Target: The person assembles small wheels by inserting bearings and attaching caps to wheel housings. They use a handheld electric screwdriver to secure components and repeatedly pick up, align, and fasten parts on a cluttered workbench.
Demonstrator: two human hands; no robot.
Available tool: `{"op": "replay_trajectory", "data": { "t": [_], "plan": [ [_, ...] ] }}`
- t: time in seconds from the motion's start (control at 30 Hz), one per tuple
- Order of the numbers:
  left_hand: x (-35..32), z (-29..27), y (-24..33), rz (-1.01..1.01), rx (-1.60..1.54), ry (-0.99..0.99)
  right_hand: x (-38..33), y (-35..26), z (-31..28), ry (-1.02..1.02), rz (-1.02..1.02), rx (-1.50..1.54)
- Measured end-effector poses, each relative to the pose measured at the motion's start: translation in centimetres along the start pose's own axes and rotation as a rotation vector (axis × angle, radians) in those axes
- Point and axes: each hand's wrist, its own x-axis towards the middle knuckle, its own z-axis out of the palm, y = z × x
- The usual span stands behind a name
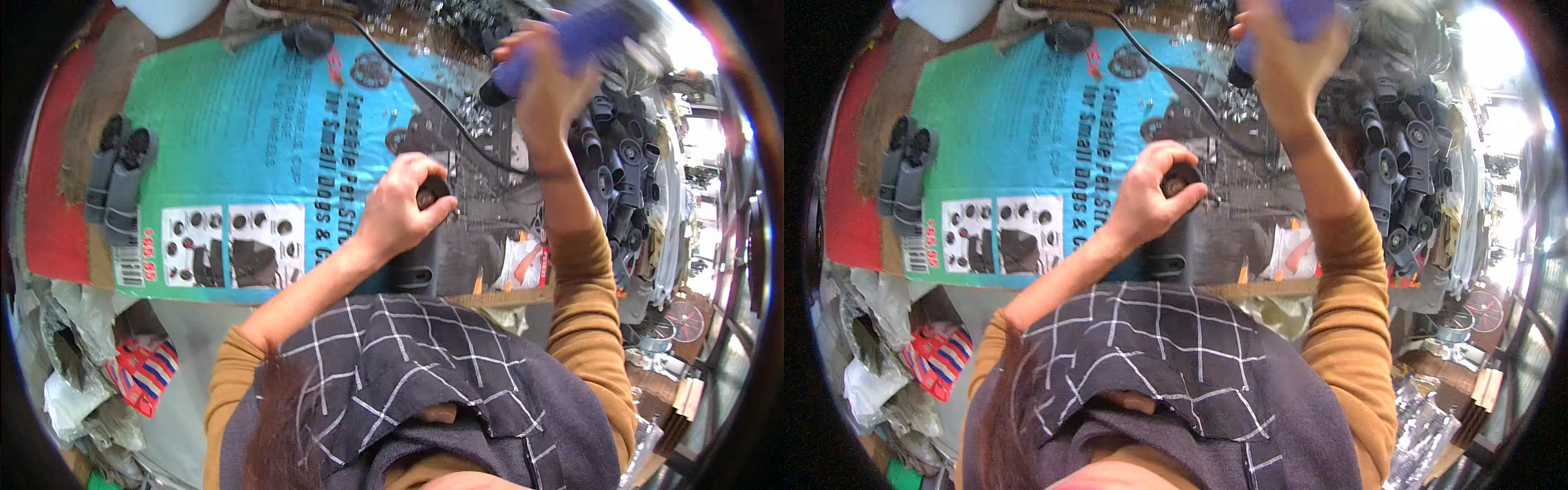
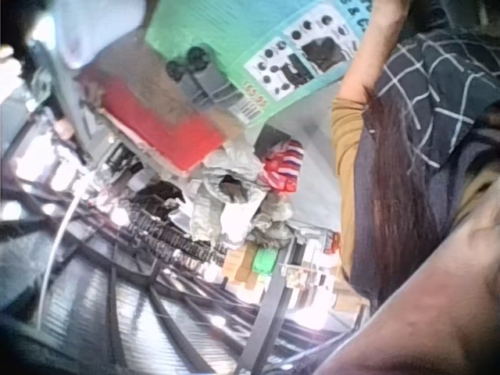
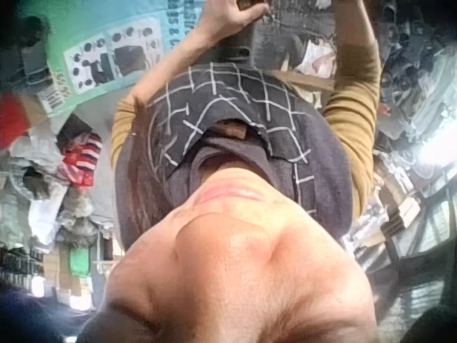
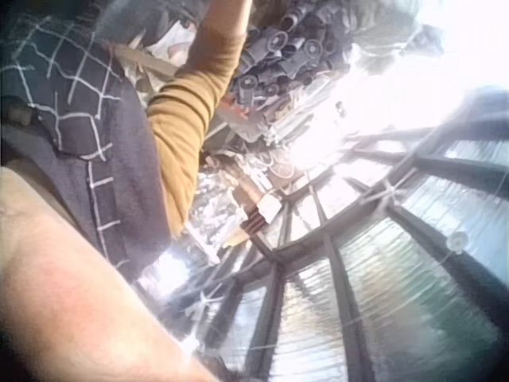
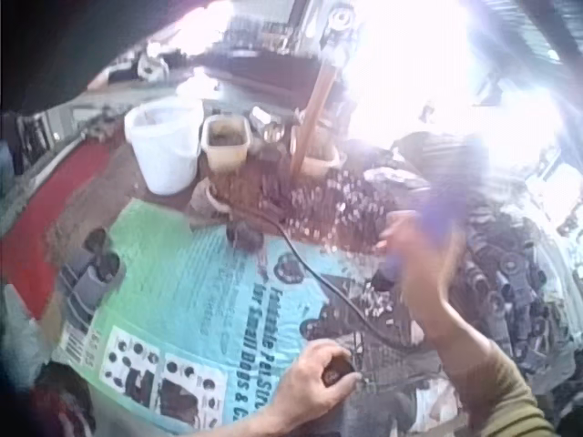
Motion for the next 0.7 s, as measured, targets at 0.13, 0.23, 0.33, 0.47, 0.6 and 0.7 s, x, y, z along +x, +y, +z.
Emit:
{"op": "replay_trajectory", "data": {
  "t": [0.13, 0.23, 0.33, 0.47, 0.6, 0.7],
  "plan": [
    [0.1, 0.1, -0.2, -0.028, 0.025, -0.014, 3.2, 9.7, 2.1, -0.315, -0.024, -0.820],
    [0.0, 0.2, 0.3, -0.007, 0.025, 0.012, 3.0, 14.3, 3.4, -0.483, -0.082, -0.888],
    [0.2, -0.8, 1.3, -0.030, -0.008, -0.062, 1.9, 11.8, 3.0, -0.435, -0.179, -0.831],
    [1.8, -3.0, 2.4, 0.020, -0.070, 0.273, -3.4, 0.9, -0.5, -0.349, 0.069, -0.426],
    [5.4, -2.1, 3.0, 0.209, -0.006, 0.448, -11.1, -4.4, -1.9, -0.483, 0.388, -0.168],
    [7.6, -3.6, 3.1, 0.289, 0.088, 0.255, -11.5, -2.7, -5.5, -0.433, 0.493, -0.143]
  ]
}}
